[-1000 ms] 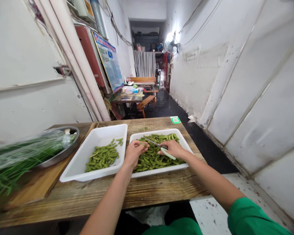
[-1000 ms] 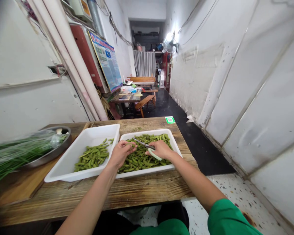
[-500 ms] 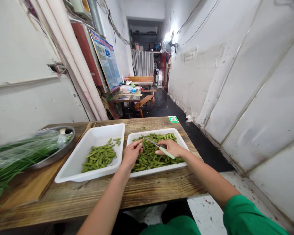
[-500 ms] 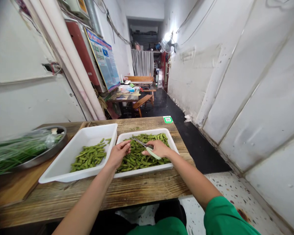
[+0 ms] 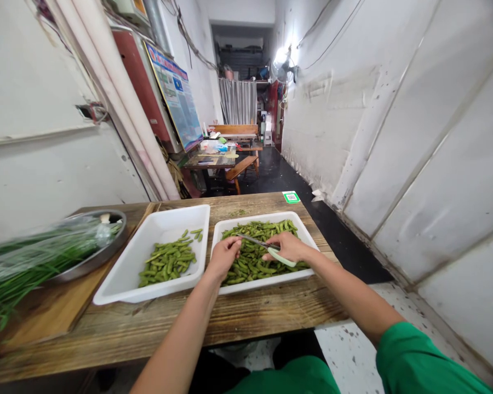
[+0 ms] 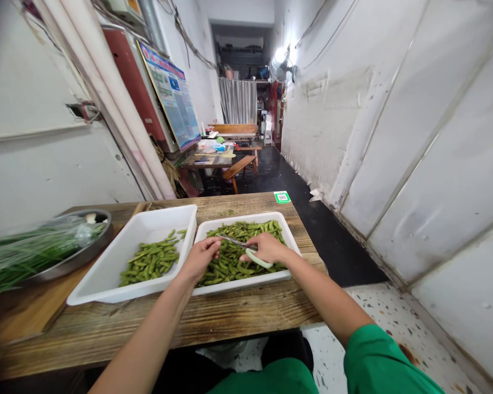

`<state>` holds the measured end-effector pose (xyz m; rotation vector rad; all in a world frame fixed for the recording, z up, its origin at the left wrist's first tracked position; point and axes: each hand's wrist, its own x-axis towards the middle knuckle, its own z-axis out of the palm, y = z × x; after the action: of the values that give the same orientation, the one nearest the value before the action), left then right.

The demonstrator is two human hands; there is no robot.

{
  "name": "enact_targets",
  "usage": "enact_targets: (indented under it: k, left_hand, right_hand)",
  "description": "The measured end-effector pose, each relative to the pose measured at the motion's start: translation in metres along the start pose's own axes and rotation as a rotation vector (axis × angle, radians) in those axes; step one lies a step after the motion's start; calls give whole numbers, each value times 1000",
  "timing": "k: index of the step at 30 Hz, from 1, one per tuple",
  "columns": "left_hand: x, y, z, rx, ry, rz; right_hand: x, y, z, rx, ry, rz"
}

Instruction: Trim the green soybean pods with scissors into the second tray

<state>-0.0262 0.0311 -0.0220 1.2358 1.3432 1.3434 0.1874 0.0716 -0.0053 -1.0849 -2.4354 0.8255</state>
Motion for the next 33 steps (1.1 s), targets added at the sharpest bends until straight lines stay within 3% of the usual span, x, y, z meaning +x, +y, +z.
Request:
enact_targets:
  k: [4, 7, 10, 13, 15, 17, 21, 23, 26, 30, 33]
  left_hand:
    - [-3, -1, 3, 143, 46, -32]
    - [-7, 10, -6, 463, 146, 100]
    - [-14, 30, -31, 873, 331, 233]
    - [-19, 46, -56, 1157, 587, 150]
    - [-17, 48, -62, 1257, 633, 139]
    - [-12, 42, -55, 1291, 498, 187]
    - [9, 20, -25, 1309, 27, 265]
    - [19, 11, -12, 1307, -83, 268]
    - [30, 5, -6, 1274, -134, 245]
    - [28, 9, -7, 1218, -102, 269]
    - [19, 12, -3, 796, 4, 200]
  right_hand:
    - [2, 2, 3, -44, 7, 5]
    - [4, 4, 5, -64, 36, 27]
    - [5, 7, 4, -83, 87, 49]
    - [5, 8, 2, -92, 114, 50]
    - [5, 8, 2, -98, 121, 47]
    - [5, 8, 1, -109, 129, 46]
    - [5, 8, 1, -137, 138, 49]
    - [5, 8, 1, -147, 140, 54]
    - [5, 7, 0, -152, 142, 60]
    - [6, 8, 0, -132, 154, 67]
    - [7, 7, 0, -105, 170, 70]
